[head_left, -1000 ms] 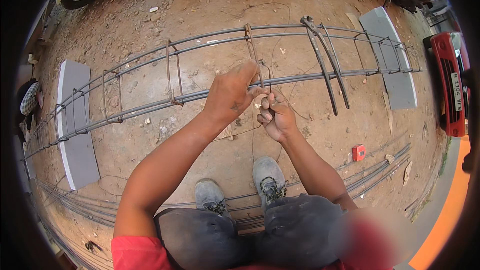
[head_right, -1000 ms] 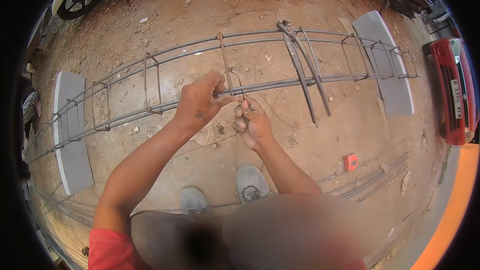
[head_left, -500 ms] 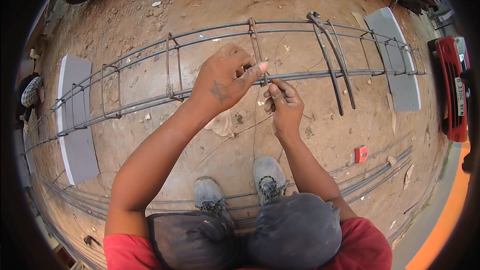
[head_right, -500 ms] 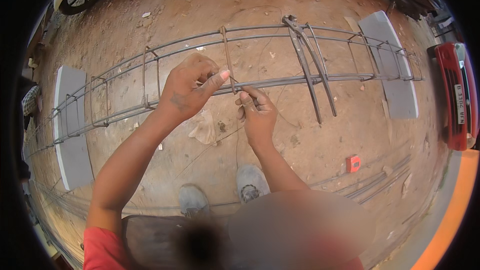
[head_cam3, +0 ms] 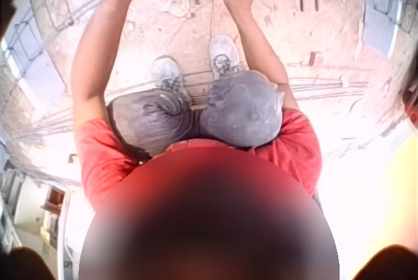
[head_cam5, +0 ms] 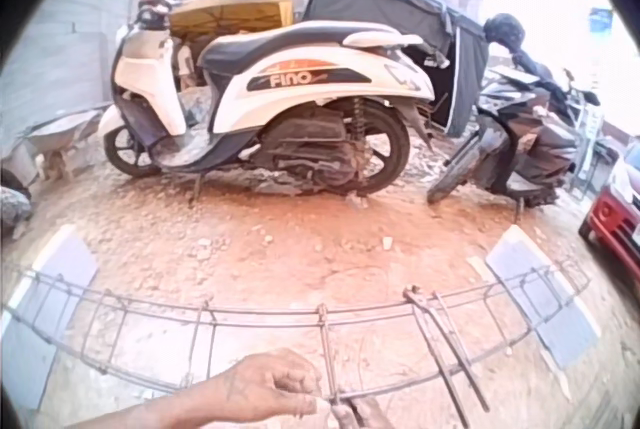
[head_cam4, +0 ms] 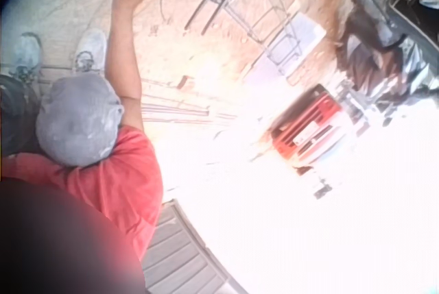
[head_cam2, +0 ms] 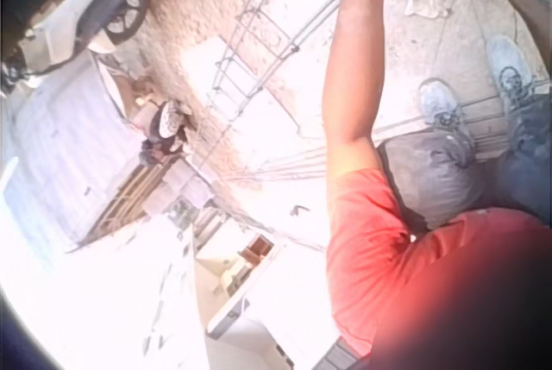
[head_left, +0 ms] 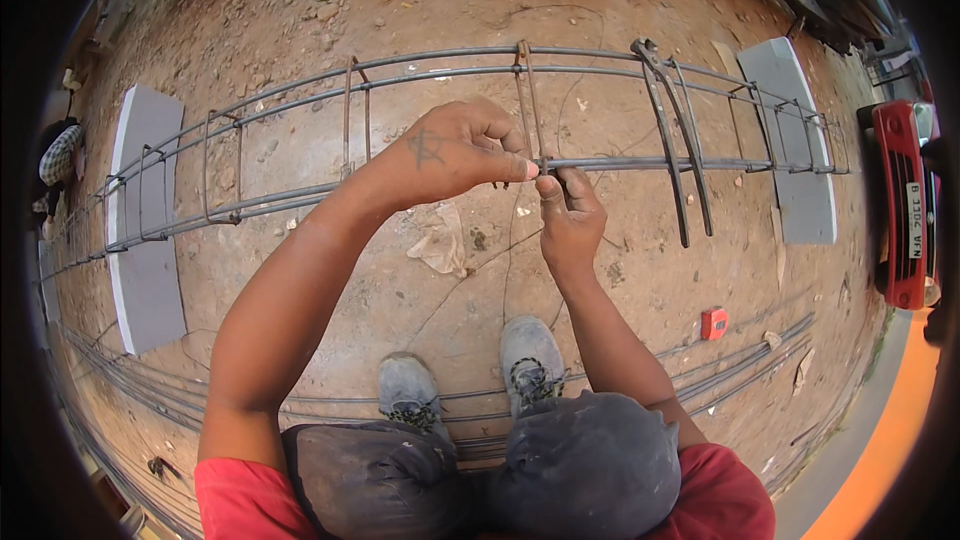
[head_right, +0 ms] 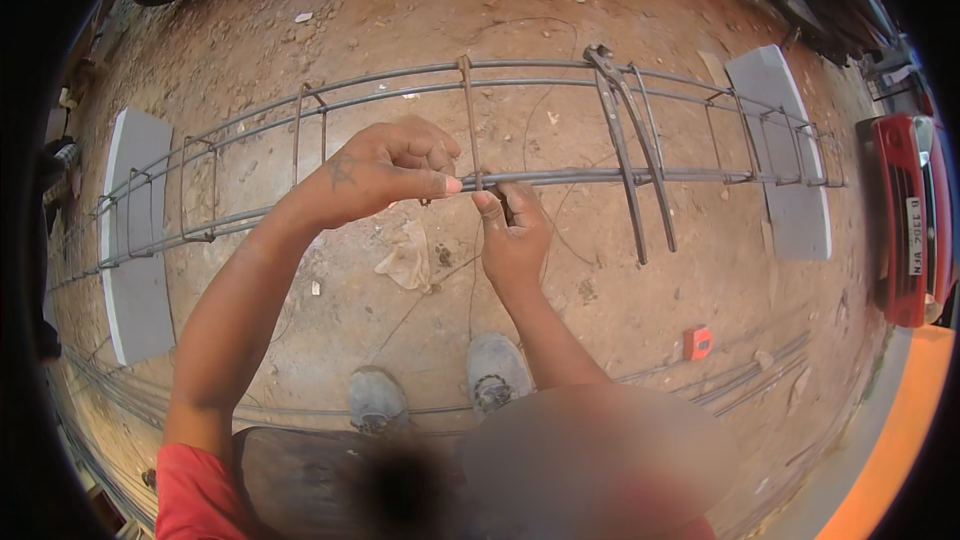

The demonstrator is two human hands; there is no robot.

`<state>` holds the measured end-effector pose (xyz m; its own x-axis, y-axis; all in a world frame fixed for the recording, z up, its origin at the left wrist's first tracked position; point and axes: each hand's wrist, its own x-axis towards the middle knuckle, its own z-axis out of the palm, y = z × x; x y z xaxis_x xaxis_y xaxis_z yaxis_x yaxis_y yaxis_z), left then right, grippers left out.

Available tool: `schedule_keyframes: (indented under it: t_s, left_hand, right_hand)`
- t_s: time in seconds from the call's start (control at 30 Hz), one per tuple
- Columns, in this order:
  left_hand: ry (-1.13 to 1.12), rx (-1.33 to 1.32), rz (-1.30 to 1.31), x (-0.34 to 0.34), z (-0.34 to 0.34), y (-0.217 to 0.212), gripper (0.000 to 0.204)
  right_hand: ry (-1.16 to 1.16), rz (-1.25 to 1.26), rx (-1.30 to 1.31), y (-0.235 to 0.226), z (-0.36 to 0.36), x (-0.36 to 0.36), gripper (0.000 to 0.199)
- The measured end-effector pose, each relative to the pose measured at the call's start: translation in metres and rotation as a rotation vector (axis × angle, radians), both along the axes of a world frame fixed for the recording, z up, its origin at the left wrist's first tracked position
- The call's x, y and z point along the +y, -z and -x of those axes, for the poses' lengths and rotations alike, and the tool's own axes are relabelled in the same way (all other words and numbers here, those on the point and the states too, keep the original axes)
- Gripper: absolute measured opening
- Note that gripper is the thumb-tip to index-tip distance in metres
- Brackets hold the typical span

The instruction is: The person assembles a rebar cage by tying intersecting steel bars with wire. They wrap wire around each intersection by hand and then use pliers to twist and secure the wire, repeating this process along the length of the cage.

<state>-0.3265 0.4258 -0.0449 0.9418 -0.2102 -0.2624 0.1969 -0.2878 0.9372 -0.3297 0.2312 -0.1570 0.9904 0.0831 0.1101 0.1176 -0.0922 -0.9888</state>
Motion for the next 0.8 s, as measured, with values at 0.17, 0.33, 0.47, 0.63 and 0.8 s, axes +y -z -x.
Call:
schedule_keyframes:
  t_s: [0.17, 0.33, 0.47, 0.63, 0.8]
  left_hand:
    - [0.19, -0.273, -0.226, -0.004, 0.002, 0.004, 0.025]
    - [0.067, -0.186, -0.076, -0.008, 0.005, 0.012, 0.029]
    - [0.044, -0.246, -0.272, -0.009, 0.004, 0.015, 0.038]
    - [0.023, -0.157, -0.184, -0.006, 0.002, 0.015, 0.041]
    - [-0.021, -0.161, -0.33, -0.008, -0.002, 0.016, 0.049]
  right_hand:
    - [0.027, 0.286, -0.378, 0.014, -0.002, 0.001, 0.03]
    - [-0.002, -0.074, 0.044, 0.02, 0.002, -0.001, 0.026]
    - [-0.002, -0.118, 0.103, 0.018, 0.001, -0.001, 0.026]
    - [-0.106, -0.143, 0.063, 0.013, -0.003, -0.004, 0.028]
    - [-0.098, -0.181, 0.173, 0.009, -0.005, -0.005, 0.027]
